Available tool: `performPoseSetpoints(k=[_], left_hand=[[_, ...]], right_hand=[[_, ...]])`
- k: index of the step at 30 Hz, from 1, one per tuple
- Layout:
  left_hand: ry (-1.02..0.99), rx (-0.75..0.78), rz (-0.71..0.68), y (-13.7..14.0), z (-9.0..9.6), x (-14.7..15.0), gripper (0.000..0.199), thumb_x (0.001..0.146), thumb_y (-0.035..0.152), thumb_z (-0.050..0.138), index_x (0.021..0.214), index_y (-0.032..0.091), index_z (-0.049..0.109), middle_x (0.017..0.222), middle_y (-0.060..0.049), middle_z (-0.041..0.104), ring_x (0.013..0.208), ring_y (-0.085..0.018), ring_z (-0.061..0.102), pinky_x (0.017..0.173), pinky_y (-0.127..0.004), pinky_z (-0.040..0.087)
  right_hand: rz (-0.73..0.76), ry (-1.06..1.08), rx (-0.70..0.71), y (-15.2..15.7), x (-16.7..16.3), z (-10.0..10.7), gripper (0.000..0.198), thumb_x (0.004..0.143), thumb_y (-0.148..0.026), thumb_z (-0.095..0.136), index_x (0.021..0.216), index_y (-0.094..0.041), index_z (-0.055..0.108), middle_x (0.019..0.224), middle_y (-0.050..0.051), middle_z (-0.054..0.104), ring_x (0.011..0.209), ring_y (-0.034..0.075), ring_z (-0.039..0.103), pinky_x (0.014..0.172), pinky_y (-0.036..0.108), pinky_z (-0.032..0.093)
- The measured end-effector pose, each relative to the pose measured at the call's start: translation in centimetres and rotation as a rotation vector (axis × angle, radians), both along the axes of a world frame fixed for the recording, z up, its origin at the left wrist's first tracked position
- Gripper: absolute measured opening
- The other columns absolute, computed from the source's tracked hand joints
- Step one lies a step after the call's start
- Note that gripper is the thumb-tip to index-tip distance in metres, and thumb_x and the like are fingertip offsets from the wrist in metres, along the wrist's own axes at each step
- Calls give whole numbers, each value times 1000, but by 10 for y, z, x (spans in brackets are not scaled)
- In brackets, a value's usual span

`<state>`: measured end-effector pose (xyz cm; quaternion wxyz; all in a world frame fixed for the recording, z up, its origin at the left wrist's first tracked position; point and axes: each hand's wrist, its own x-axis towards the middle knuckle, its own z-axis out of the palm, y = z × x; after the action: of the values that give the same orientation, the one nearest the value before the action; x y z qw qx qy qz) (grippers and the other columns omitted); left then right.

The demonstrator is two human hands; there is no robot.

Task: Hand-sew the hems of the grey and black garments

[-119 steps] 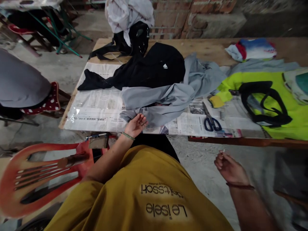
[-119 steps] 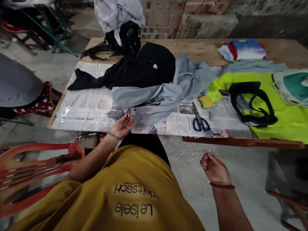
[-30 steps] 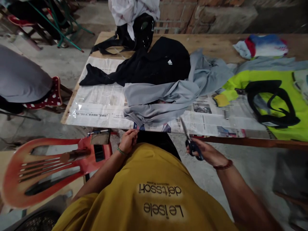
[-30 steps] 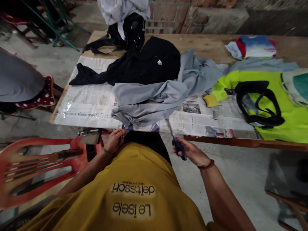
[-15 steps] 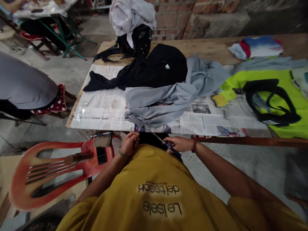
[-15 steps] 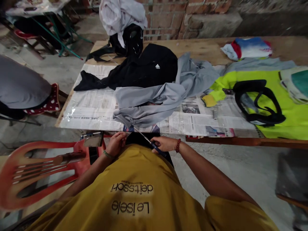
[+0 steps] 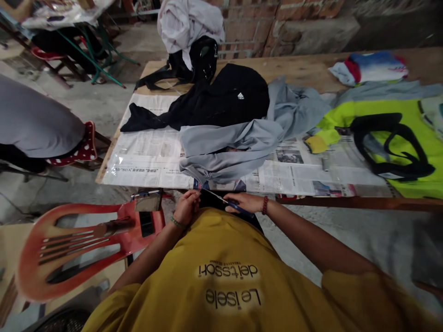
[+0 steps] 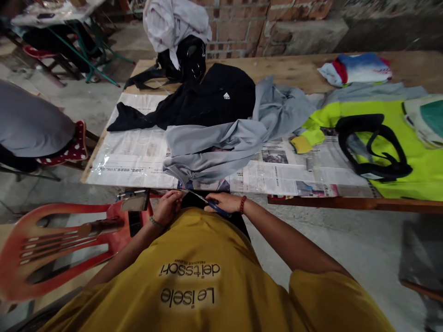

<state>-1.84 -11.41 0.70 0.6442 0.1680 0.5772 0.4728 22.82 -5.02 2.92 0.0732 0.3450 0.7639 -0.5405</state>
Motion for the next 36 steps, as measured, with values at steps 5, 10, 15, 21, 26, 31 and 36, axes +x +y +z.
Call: performPoseSetpoints(k=[5, 10, 15, 21, 26, 31, 36], left_hand=[[12, 8, -8, -1, 2, 1, 31, 59, 32, 84, 72, 16, 62, 55, 5, 55, 40, -5, 41, 37, -18, 25], [56, -3, -18, -3, 2, -1, 30, 56, 33, 82, 71, 16, 62, 52, 6, 53, 38, -4, 37, 37, -19, 22], [243, 32, 33, -2, -1, -12, 28, 62, 39, 77, 75, 16, 65, 46, 9, 40, 40, -5, 30, 40, -19, 19], [929, 337, -148, 17, 9, -26, 36, 77, 33, 70, 110, 20, 72, 57, 7, 52, 55, -9, 48, 60, -20, 40], [1477, 355, -644, 42, 24, -16, 48, 90, 29, 60, 138, 25, 61, 88, -6, 75, 77, -20, 67, 69, -26, 43], [1521, 410, -558, 66, 21, -20, 35, 92, 29, 56, 122, 24, 73, 100, -9, 77, 85, -24, 70, 72, -29, 46], [1120, 480, -194, 87, 17, -40, 21, 82, 31, 64, 93, 19, 78, 83, -4, 75, 77, -19, 66, 72, -26, 48]], right_hand=[[-57, 59, -20, 6, -26, -6, 51, 85, -57, 60, 116, -17, 67, 90, 4, 69, 80, 16, 59, 73, 24, 46], [-95, 44, 36, 4, -33, -14, 43, 83, -51, 64, 107, -15, 71, 86, 4, 69, 77, 15, 59, 71, 23, 45], [-82, -22, 290, -12, 10, -17, 39, 80, -48, 70, 106, -19, 71, 95, 7, 73, 84, 20, 65, 72, 26, 47], [-776, -308, 606, -23, 113, -21, 49, 82, -43, 68, 124, -19, 60, 105, 11, 73, 90, 26, 70, 76, 32, 52], [-1118, -777, 625, 9, 184, -18, 40, 85, -35, 65, 118, -12, 59, 101, 16, 70, 90, 28, 67, 78, 35, 49], [-955, -800, 782, 35, 207, -22, 20, 86, -25, 58, 98, -12, 68, 106, 20, 65, 99, 29, 62, 83, 38, 46], [-750, -285, 1022, 42, 137, -32, 33, 86, -26, 52, 113, -17, 67, 117, 14, 64, 113, 27, 58, 98, 41, 49]])
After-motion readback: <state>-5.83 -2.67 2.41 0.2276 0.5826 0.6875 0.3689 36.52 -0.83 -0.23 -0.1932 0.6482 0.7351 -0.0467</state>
